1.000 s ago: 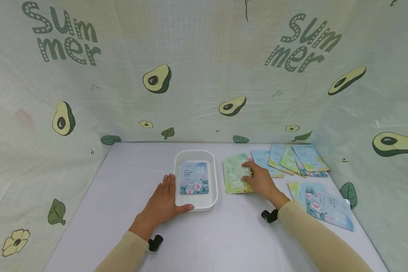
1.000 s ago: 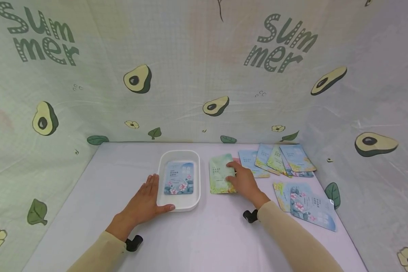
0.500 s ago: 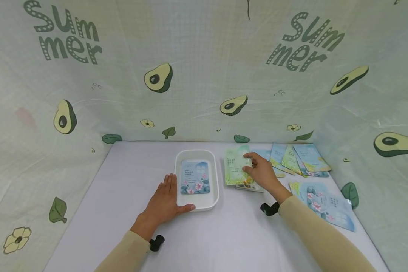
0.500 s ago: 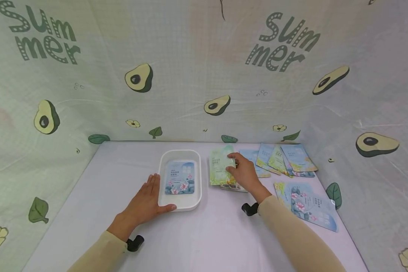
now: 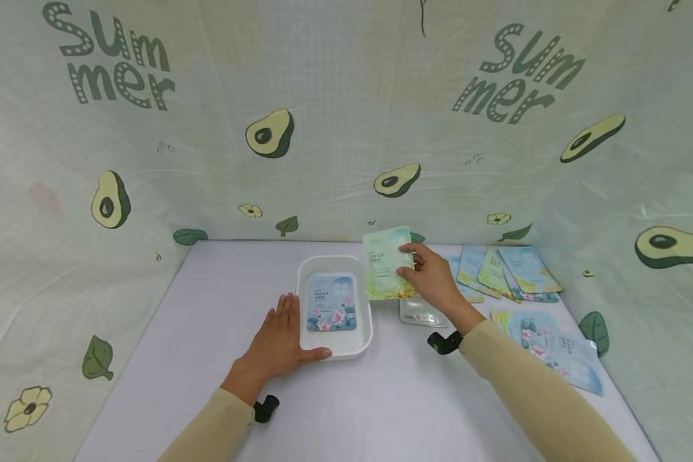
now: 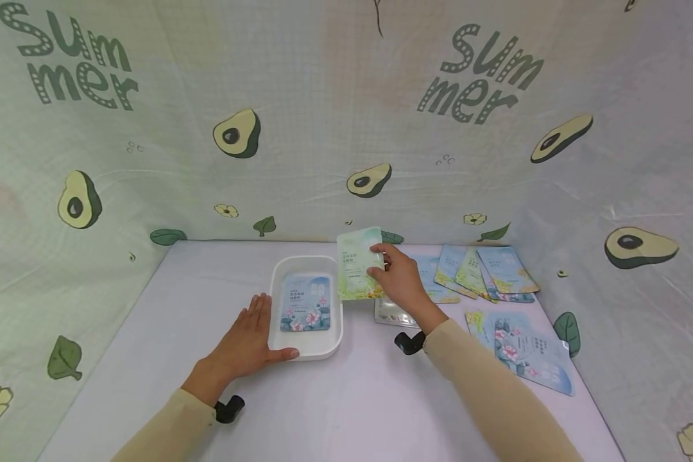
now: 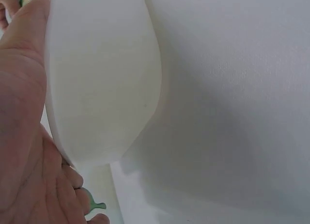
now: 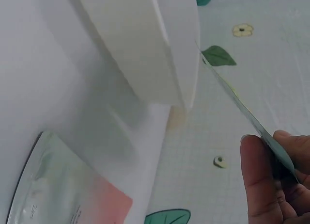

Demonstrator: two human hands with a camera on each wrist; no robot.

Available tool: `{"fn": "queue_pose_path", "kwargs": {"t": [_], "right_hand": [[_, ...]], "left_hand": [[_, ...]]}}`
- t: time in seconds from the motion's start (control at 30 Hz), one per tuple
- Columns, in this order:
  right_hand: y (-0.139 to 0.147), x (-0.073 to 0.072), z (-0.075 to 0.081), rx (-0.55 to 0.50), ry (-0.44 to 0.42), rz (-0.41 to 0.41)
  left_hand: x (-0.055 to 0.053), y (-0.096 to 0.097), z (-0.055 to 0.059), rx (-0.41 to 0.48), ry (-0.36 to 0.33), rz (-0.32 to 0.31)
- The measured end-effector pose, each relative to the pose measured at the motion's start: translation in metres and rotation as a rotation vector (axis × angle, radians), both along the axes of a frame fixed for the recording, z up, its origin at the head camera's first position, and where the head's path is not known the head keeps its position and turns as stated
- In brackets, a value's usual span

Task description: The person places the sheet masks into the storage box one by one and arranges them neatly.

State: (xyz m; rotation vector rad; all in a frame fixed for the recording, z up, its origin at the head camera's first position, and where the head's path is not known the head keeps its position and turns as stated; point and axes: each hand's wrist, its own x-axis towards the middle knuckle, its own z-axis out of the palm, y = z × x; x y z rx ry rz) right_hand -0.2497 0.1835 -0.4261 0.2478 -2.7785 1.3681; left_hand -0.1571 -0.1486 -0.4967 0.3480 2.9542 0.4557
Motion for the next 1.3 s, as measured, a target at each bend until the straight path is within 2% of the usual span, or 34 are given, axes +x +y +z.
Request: {"fn": "queue_pose_path", "kwargs": {"t": [0.43, 0.73, 1.0, 1.3], "right_hand": [[-0.062, 0.003, -0.013, -0.027, -0.045, 0.042], [-0.097, 0.001, -0.029, 0.02, -0.079, 0.064], [-0.117, 0.004, -0.04, 0.018, -0.126, 0.114], [-0.127, 0.005, -0.049, 0.032, -0.152, 0.147]], "left_hand": [[-0.003, -0.001, 0.0, -0.026, -0.011, -0.006], [-0.003, -0.002, 0.0, -0.063, 0.019, -0.026], [-0.003, -0.003, 0.001, -0.08, 0.03, -0.032], [-0.003, -0.004, -0.001, -0.076, 0.033, -0.039]]}}
